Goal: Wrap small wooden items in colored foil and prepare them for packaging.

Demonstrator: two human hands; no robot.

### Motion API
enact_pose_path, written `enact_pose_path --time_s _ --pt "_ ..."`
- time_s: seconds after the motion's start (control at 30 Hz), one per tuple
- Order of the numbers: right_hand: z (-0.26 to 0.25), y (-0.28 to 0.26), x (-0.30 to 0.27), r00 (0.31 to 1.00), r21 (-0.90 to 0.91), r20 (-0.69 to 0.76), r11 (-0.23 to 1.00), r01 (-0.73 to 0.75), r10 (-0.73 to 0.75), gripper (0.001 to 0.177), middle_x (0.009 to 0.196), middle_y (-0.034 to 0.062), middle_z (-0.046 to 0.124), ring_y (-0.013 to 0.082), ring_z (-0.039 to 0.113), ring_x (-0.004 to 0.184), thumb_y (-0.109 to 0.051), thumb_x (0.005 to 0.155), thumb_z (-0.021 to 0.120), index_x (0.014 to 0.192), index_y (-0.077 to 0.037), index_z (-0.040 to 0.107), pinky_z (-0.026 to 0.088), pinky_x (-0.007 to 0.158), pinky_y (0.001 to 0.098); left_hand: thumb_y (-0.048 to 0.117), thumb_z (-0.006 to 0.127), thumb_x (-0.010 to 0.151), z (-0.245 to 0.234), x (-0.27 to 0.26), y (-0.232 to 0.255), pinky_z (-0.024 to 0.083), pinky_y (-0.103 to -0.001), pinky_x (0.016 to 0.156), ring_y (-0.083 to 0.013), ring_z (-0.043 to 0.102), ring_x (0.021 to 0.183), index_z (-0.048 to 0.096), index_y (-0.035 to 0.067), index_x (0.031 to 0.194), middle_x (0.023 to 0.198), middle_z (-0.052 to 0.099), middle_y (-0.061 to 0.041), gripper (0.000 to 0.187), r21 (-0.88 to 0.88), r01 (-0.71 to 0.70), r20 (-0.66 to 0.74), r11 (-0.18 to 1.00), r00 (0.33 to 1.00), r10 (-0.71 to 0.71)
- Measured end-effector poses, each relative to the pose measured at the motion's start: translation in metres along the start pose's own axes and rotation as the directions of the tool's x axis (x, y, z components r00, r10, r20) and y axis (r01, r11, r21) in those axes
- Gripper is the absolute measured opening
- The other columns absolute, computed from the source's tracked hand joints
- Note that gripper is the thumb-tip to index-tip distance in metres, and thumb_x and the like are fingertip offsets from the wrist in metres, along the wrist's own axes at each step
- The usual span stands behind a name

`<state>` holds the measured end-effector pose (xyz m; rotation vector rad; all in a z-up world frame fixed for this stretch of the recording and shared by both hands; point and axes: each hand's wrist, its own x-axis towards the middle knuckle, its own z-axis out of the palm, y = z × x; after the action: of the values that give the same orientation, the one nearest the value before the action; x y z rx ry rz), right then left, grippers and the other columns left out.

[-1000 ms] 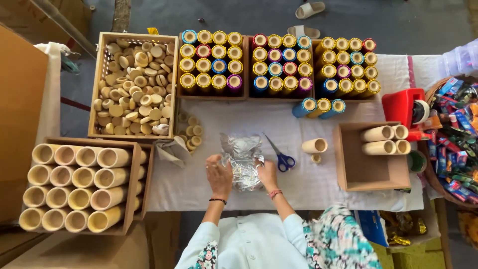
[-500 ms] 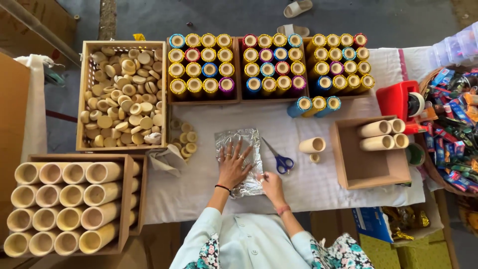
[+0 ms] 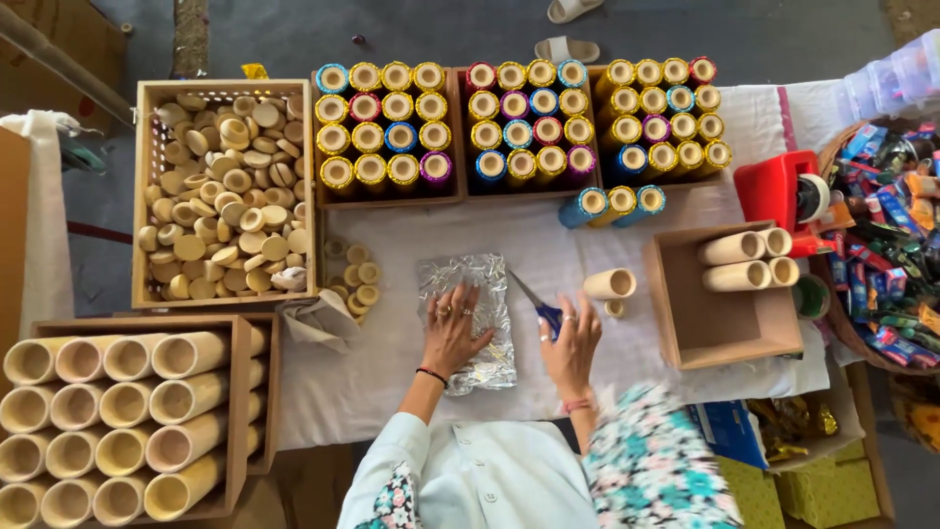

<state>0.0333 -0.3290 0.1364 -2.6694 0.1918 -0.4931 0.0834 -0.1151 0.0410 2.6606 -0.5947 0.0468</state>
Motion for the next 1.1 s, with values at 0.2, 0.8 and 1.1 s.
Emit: enact_pose_path --time_s 0.2,0.8,1.1 --pt "-0.037 0.011 0.056 0.953 -0.164 -0.303 0.985 -0.054 0.002 0.072 0.151 0.0339 0.036 0.0502 0.037 0.136 -0.016 0.080 0.081 0.145 -0.004 0.051 0.033 0.109 0.0599 0.065 0.065 0.085 -0.022 0.010 0.001 0.018 -0.055 0.121 -0.0278 0.028 0.145 0.039 0.015 0.156 0.164 0.025 -0.007 0.090 0.052 -0.038 -0.069 0.998 0.997 0.042" --pt "0.073 -0.026 -0.020 0.770 0.766 0.635 0.186 -0.616 -0.066 0.049 0.116 0.0084 0.066 0.0149 0.065 0.108 0.003 0.082 0.081 0.122 -0.005 0.053 0.055 0.096 0.0300 0.053 0.087 0.068 -0.083 -0.081 -0.036 0.019 -0.051 0.123 -0.0397 0.025 0.150 0.010 -0.001 0.158 0.163 0.022 -0.025 0.130 -0.502 -0.011 -0.209 0.865 0.972 -0.110" --pt "0.062 -0.032 0.000 0.670 0.672 0.702 0.535 -0.512 -0.241 0.046 0.124 0.0067 0.067 0.0173 0.068 0.110 0.000 0.074 0.087 0.115 -0.003 0.067 0.058 0.096 0.0304 0.057 0.087 0.071 -0.056 -0.120 -0.044 0.019 -0.054 0.125 -0.0311 0.034 0.144 0.033 0.011 0.148 0.157 0.031 -0.014 0.104 -0.028 -0.144 -0.243 0.989 0.961 0.133"
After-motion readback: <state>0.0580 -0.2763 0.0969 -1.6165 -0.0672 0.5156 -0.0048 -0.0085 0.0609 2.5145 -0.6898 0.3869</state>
